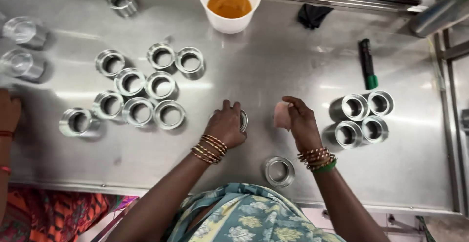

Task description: Sorting, cleaning, and bagging small cylindrical metal components at a workstation.

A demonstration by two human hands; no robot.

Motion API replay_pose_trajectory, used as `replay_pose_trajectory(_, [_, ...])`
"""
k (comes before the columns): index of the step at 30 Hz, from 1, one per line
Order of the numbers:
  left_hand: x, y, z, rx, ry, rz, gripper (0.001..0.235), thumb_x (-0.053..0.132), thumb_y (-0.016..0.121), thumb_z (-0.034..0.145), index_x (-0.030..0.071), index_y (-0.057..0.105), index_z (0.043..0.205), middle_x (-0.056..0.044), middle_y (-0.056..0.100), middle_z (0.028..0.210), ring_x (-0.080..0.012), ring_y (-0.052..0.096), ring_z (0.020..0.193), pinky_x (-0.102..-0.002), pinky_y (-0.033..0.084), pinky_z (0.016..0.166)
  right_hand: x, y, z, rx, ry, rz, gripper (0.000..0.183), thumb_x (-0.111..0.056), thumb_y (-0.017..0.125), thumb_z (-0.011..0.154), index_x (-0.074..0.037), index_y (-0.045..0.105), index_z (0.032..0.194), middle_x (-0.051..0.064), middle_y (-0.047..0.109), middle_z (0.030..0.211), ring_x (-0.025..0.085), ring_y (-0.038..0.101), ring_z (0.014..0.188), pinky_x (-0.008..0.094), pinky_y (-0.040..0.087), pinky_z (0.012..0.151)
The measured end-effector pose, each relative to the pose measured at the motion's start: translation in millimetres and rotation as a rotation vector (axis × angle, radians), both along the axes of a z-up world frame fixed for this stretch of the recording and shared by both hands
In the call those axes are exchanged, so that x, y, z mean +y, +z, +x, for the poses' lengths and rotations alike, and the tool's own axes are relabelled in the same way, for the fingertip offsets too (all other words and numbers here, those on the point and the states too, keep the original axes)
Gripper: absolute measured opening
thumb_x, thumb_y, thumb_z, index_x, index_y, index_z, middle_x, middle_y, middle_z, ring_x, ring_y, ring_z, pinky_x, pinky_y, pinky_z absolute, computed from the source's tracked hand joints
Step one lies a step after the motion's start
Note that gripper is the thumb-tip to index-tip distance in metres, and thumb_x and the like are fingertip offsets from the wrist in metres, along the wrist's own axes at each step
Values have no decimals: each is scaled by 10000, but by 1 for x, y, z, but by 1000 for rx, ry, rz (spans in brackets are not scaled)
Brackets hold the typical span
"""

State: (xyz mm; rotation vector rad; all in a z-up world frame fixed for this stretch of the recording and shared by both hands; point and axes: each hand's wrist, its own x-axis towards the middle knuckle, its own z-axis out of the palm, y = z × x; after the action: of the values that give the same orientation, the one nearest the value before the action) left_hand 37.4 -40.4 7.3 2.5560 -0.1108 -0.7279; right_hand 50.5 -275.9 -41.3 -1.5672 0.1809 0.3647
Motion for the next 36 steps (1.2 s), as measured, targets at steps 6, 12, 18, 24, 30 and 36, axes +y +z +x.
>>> replay_pose_trajectory(6, [11,-11,-32,-766,-302,-182,556,28,731,651,137,634,1188,-142,578,1364,-371,591,1265,-449,543,1023,65,38,-4,264,137,271,430,-256,454,1028,-12,554,1367,172,673,1218,248,661,1054,342,605,848])
replay_pose_trajectory(12, [42,7,-19,94,499,-349,295,276,643,1000,69,667,1207,-234,771,1119,-329,778,1004,-367,585,850,81,66,-19,294,131,266,514,-341,428,1052,13,574,1395,193,633,1275,234,643,1023,386,568,868])
replay_pose_trajectory(18, [6,40,-43,-886,-47,-649,574,267,730,892,-44,521,1327,-292,634,1135,-351,699,873,-378,576,729,73,83,-23,214,173,94,623,-486,346,1062,-39,556,1441,102,617,1360,98,600,983,341,623,811])
replay_pose_trajectory(24, [11,-28,-18,119,507,-730,524,451,556,1046,40,598,1368,-244,753,1061,-242,739,831,-340,602,727,67,83,-34,285,28,332,682,-545,407,1033,-38,511,1479,258,639,1180,220,640,841,363,562,744])
replay_pose_trajectory(30, [-19,10,-33,-364,108,-801,806,389,824,767,56,494,1423,-218,583,1174,-261,651,905,-364,602,770,58,86,-26,234,1,139,681,-523,348,1036,-75,426,1544,82,660,1234,166,650,1087,289,549,932])
replay_pose_trajectory(36, [42,-8,11,-353,-60,-124,850,432,842,663,139,533,1399,-175,587,1260,-377,597,1133,-517,533,947,-54,-22,2,-245,-236,107,498,-180,475,1067,-70,388,1545,67,652,1031,165,658,881,351,624,773])
